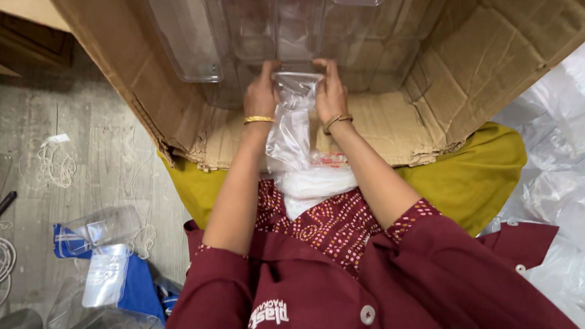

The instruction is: The person sits on the floor in front of a large cardboard box filled with clear plastic containers. They take containers from the box one at a time, place them into a white plastic bag on their lap, and press the containers into the bag, repeating the packing cycle.

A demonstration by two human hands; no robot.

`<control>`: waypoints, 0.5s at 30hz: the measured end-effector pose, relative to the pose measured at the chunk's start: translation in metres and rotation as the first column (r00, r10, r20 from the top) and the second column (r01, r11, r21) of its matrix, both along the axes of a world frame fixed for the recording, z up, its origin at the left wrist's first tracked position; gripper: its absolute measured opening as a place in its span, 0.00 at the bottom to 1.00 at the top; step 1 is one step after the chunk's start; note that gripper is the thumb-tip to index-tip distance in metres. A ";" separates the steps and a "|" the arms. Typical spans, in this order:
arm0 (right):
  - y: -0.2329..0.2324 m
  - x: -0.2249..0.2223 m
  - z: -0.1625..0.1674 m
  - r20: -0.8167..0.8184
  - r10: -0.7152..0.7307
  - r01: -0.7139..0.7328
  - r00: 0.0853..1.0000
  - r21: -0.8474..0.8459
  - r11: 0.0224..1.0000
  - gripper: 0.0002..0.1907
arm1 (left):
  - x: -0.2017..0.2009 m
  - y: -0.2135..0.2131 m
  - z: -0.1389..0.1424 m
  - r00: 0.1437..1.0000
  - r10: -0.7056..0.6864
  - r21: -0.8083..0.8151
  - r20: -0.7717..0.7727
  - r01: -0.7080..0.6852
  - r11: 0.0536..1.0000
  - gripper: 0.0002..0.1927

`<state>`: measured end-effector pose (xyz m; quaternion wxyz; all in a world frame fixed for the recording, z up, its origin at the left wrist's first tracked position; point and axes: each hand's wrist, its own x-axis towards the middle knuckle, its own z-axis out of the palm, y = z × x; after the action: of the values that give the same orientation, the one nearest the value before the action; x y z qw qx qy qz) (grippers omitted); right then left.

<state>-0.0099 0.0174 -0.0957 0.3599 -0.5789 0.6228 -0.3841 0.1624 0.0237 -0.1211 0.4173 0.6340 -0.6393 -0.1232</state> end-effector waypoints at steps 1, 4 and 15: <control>0.004 -0.003 0.006 -0.007 0.036 -0.037 0.999 -0.065 0.997 0.18 | 0.000 -0.001 0.000 0.998 -0.048 -0.042 -0.044 0.046 0.998 0.14; 0.022 -0.015 0.020 -0.049 0.114 -0.122 0.992 -0.225 0.967 0.21 | -0.006 0.002 0.000 0.893 -0.210 0.150 -0.397 0.289 0.946 0.06; -0.009 -0.015 -0.021 -0.119 0.113 -0.139 0.986 -0.238 0.961 0.19 | -0.009 0.004 0.006 0.989 0.090 0.215 0.114 -0.113 0.970 0.22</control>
<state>-0.0250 0.0081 -0.1168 0.2763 -0.6765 0.5504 -0.4037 0.1531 0.0280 -0.1147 0.3166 0.7137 -0.6092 -0.1390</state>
